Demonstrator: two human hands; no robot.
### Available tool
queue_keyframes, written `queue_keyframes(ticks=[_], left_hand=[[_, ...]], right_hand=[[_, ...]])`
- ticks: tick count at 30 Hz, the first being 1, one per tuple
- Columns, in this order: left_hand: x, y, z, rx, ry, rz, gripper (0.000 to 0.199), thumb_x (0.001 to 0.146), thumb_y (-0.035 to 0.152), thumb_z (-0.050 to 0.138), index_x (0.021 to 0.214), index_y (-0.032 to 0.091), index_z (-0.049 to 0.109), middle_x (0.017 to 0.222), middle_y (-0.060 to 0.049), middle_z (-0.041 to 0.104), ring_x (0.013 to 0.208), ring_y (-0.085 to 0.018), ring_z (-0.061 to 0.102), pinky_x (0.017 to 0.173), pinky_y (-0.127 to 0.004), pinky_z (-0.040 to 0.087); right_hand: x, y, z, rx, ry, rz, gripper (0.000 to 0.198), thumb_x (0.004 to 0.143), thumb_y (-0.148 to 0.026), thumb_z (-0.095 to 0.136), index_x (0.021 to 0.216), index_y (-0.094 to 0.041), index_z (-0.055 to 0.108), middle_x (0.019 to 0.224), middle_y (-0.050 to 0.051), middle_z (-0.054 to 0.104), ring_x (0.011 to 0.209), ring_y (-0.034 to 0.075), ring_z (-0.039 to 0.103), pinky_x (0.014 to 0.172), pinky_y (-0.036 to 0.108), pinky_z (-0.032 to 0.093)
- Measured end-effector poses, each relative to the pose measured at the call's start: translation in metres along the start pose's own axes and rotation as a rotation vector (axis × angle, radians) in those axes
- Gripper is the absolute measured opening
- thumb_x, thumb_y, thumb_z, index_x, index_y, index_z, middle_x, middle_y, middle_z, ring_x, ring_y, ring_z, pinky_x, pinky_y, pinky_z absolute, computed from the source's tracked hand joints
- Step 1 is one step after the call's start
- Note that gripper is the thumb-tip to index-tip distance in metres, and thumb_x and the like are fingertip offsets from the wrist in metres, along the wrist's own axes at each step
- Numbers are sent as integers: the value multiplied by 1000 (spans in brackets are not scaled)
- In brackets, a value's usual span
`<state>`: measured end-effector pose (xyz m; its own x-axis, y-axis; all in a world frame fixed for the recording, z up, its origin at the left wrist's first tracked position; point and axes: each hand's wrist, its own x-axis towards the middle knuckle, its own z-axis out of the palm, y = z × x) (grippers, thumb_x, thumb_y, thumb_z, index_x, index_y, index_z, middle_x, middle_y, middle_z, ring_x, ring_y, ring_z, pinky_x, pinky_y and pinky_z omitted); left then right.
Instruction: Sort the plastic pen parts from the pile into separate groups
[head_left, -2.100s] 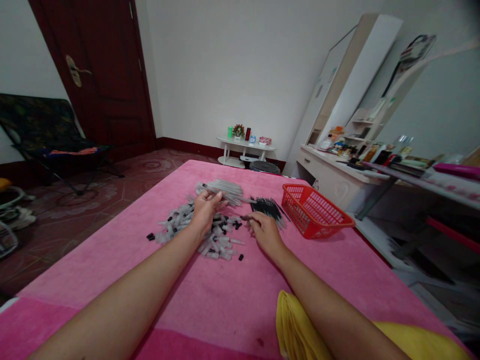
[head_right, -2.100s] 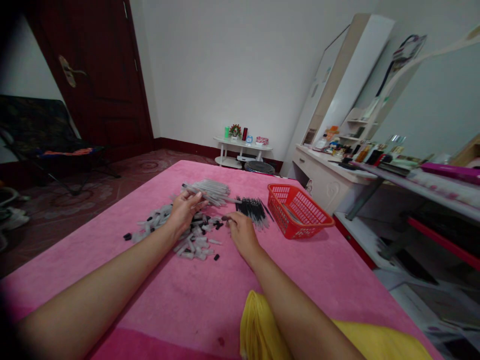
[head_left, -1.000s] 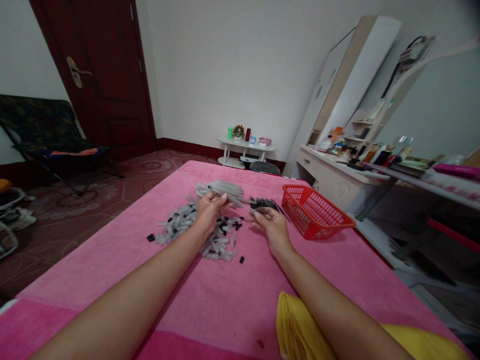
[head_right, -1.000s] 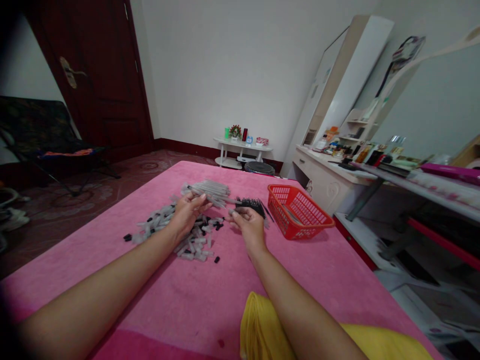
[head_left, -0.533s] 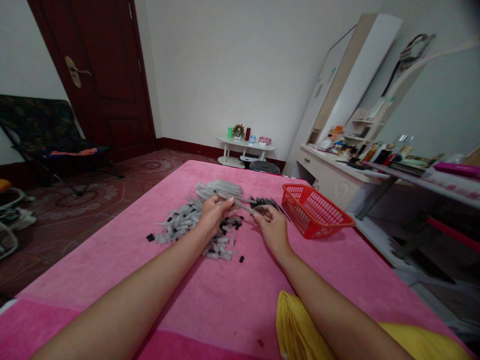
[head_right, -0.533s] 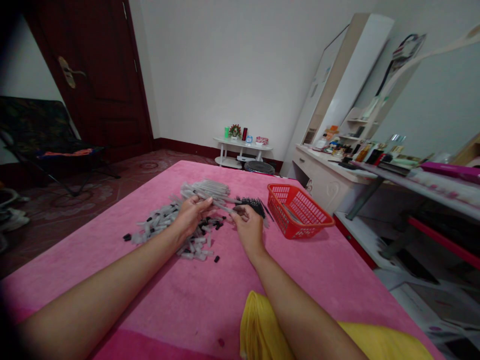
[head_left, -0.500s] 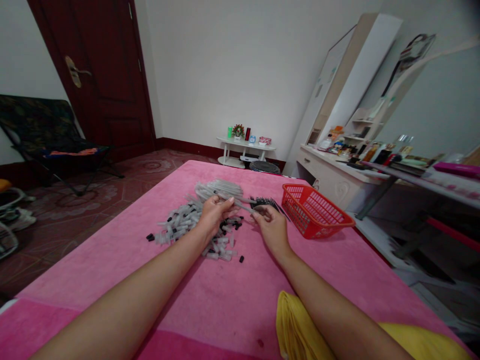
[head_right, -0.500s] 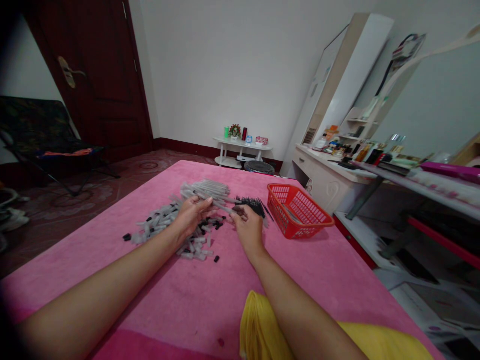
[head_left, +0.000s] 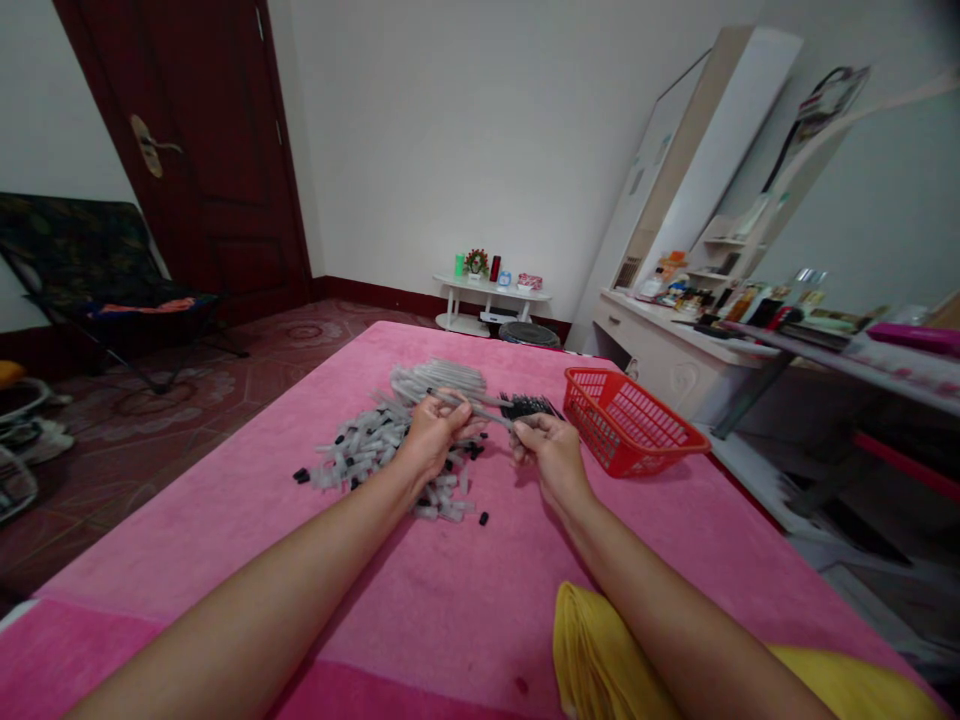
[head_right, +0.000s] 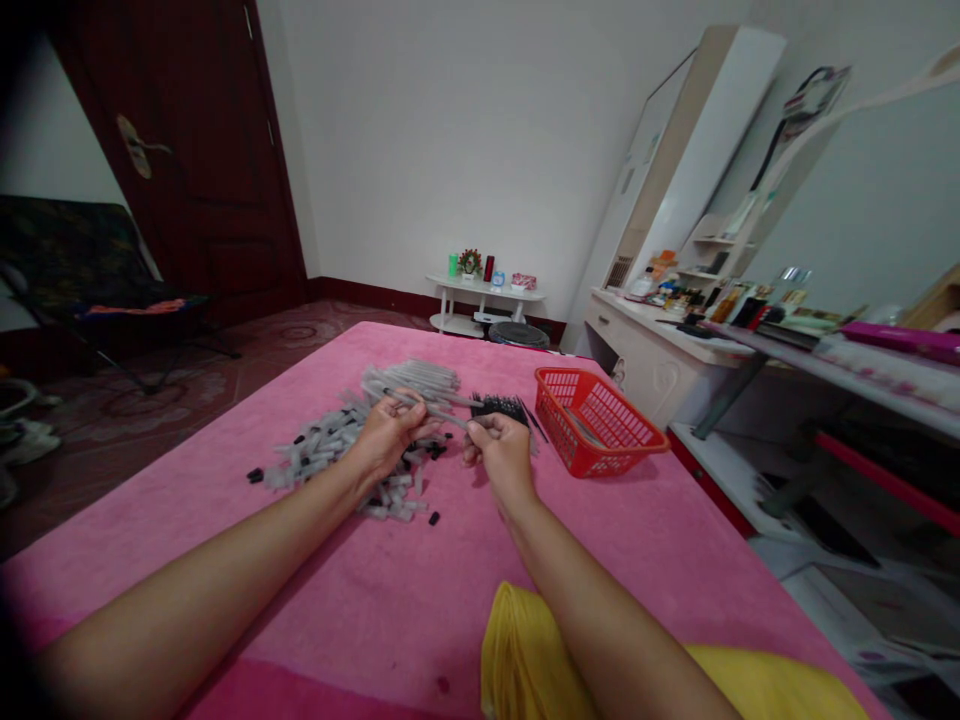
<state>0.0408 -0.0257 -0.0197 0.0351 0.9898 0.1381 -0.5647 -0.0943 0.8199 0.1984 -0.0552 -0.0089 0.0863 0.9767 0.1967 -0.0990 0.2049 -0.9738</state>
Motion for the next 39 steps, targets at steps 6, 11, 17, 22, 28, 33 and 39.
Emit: queue_keyframes(ticks=[6, 11, 17, 22, 28, 33, 39], left_hand=[[-3, 2, -1, 45, -52, 86, 45, 53, 32, 83, 79, 18, 50, 65, 2, 62, 67, -19, 67, 61, -30, 57], [-1, 1, -6, 93, -124, 122, 41, 58, 33, 80, 81, 18, 51, 73, -2, 67, 70, -21, 68, 59, -29, 56], [1, 3, -3, 132, -132, 122, 39, 58, 36, 79, 81, 17, 53, 73, -2, 68, 65, -18, 67, 61, -30, 55], [5, 1, -3, 489, -238, 193, 27, 71, 41, 68, 80, 15, 64, 76, -7, 70, 69, -19, 66, 65, -30, 53], [19, 22, -31, 1425, -60, 525, 21, 81, 25, 55, 96, 20, 69, 98, -6, 70, 96, -23, 61, 89, -34, 45], [26, 45, -58, 1902, 100, 410, 34, 74, 12, 51, 101, 21, 69, 102, -8, 68, 100, -24, 59, 87, -31, 45], [33, 59, -80, 2047, 80, 68, 37, 69, 11, 53, 95, 29, 73, 97, -7, 70, 95, -25, 62, 79, -32, 47]], right_hand=[[1, -9, -2, 157, -47, 260, 17, 58, -21, 72, 62, -13, 58, 52, 0, 58, 39, 7, 46, 36, 19, 45], [5, -9, -8, 228, -115, 394, 12, 62, -15, 68, 61, -13, 57, 51, 0, 56, 38, 5, 45, 35, 16, 42], [1, -17, 1, 66, -203, 287, 17, 64, -25, 69, 69, -14, 58, 54, 0, 59, 41, 8, 50, 40, 19, 45], [7, -25, -1, -276, -195, -4, 20, 68, -34, 61, 67, -15, 59, 51, 0, 58, 42, 10, 50, 42, 20, 40], [32, -50, -54, -853, 296, -371, 30, 77, -37, 50, 87, -15, 67, 73, 7, 68, 67, 19, 61, 63, 29, 45], [43, -65, -105, -1357, 630, -175, 35, 76, -41, 50, 95, -20, 71, 83, 13, 70, 80, 29, 62, 65, 36, 43], [51, -64, -127, -1529, 559, -94, 40, 78, -43, 49, 99, -16, 70, 86, 16, 68, 80, 28, 62, 65, 35, 42]])
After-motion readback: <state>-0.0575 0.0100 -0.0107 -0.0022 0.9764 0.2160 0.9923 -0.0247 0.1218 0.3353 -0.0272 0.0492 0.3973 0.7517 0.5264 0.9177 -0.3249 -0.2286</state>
